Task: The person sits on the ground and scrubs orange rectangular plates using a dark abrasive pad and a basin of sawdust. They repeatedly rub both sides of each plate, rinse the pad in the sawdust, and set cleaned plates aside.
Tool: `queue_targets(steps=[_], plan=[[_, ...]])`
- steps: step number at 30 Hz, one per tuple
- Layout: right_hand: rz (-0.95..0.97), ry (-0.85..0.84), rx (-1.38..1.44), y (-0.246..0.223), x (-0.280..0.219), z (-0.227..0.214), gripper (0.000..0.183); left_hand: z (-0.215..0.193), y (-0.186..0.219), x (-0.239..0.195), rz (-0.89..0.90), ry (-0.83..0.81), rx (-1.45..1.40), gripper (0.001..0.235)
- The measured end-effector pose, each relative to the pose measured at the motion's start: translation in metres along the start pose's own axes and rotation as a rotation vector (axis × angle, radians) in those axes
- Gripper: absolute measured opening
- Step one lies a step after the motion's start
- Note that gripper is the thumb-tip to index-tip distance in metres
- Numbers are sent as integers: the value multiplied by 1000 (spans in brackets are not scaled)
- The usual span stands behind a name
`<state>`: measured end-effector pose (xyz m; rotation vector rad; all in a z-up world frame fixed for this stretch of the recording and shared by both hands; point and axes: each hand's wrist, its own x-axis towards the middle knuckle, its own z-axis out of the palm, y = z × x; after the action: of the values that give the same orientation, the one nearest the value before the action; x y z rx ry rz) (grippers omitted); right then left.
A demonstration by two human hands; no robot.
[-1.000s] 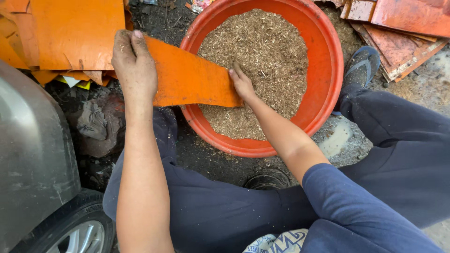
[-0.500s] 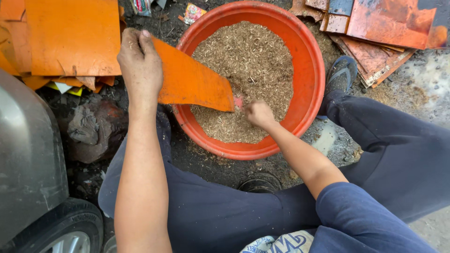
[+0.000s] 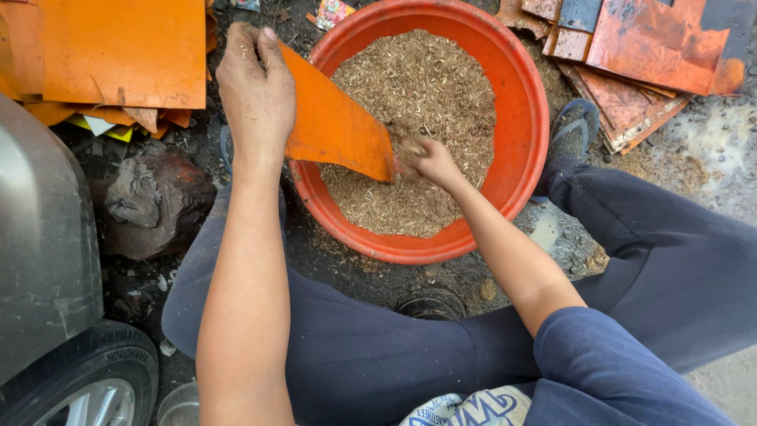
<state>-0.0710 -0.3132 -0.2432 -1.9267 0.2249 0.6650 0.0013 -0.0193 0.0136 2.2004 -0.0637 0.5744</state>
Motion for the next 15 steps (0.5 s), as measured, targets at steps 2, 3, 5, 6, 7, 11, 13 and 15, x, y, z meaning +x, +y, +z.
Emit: queue_targets(steps=[2,3,5,6,7,11,13,15], plan=[[-81,7,77,-37,15,24,59,-1,1,1,-70,-16,-6,22],[-179,37,54,-50,19,40,58,-2,2,2,-103,-24,-8,23],[-337,169,75,-60,20,89,53,-4,2,1,-93,-19,-12,22],[-417,236,86,-55,17,104,52,-4,1,1,-86,-20,-14,22],[-378,312,90,-45,12,117,48,-4,0,0,-94,-28,-11,23],[-72,372,47,4,-9,121,47,-13,-3,-7,-121,-58,-38,25],[128,254,94,6,2,116,47,-12,-4,5,-85,-62,-65,26],[177,255,152,15,-4,119,46,-7,-6,1,-85,-61,-80,28]])
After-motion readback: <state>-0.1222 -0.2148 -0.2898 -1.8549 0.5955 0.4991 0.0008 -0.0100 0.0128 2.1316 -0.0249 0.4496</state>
